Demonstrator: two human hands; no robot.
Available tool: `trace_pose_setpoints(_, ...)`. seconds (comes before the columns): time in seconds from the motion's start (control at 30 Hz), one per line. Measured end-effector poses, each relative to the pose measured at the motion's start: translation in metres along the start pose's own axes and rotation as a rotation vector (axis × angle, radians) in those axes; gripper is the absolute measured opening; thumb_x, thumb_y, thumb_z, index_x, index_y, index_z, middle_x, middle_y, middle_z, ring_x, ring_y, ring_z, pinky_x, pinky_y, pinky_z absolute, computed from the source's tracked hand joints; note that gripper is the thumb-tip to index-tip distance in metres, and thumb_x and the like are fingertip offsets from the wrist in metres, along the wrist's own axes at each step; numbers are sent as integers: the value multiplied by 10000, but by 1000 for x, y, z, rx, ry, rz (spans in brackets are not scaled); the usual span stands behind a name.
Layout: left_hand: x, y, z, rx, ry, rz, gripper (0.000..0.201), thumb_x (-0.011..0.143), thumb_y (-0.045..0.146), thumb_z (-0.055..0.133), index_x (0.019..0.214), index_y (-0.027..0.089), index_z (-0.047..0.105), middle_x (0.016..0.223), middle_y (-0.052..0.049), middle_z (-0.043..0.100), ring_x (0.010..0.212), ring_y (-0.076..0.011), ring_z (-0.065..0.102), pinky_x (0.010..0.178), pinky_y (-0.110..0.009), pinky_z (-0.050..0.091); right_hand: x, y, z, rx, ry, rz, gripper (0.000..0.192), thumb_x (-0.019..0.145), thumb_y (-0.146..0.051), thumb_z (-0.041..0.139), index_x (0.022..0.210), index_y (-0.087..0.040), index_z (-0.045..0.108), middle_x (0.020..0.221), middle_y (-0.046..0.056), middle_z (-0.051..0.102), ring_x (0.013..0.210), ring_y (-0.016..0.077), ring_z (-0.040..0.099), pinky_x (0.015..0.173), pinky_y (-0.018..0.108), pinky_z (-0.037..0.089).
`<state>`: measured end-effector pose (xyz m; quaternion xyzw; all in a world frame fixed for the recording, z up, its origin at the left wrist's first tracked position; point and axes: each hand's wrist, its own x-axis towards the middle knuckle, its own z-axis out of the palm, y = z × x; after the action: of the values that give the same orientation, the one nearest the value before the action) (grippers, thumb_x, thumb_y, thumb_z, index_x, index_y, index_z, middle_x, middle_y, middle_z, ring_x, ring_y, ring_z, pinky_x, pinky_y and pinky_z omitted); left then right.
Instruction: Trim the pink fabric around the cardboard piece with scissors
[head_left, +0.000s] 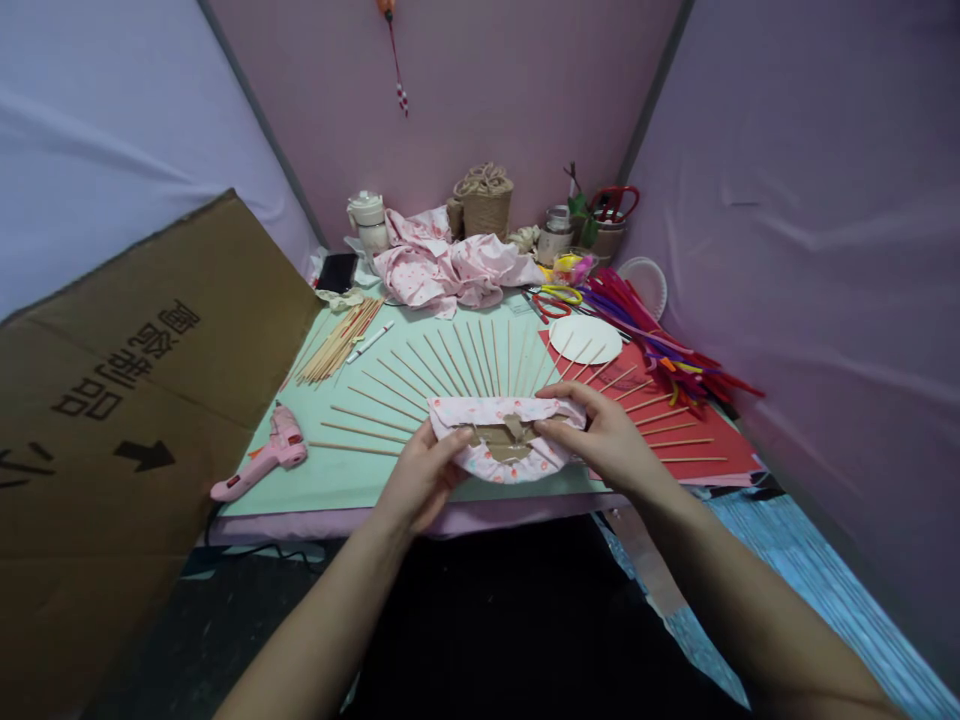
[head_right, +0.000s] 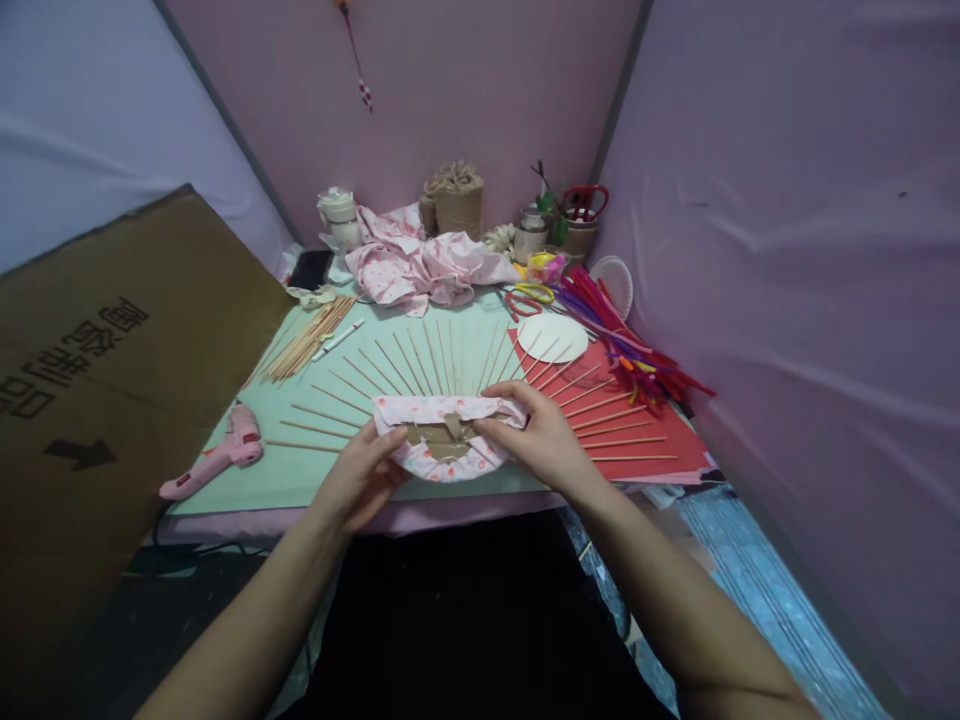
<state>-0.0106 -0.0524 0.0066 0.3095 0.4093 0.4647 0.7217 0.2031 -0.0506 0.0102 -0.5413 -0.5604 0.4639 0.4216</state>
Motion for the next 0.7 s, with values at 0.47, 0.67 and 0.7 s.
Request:
trace_pose_setpoints(0.47,-37,-8,-16,-117,-47,-139,601,719,127,729,1303,115,592,1161,-164,715,1125,-337,648,999,-456,500,-20,-2,28,-432,134,-735,136,906,-210,585,936,-209,718,907,69,705,872,184,635,788,336,506)
trace_pose_setpoints(0.67,-38,-3,-25,-151,12,-104,664,712,148,744,1349,126,557,1164,-167,714,1131,-346,644,1018,-467,486,49,-4,-13,-588,34,-457,275,959,-361,482,1064,-215,690,1035,39,727,956,160,671,848,288,530)
trace_pose_setpoints(0.7,-38,-2,-27,-154,19,-103,666,711,153,748,1349,126,558,1159,-165,716,1130,-346,645,1020,-463,485,74,-4,-26,-647,115,-395,314,980,-345,432,1085,-190,685,1050,61,726,974,175,670,864,308,525)
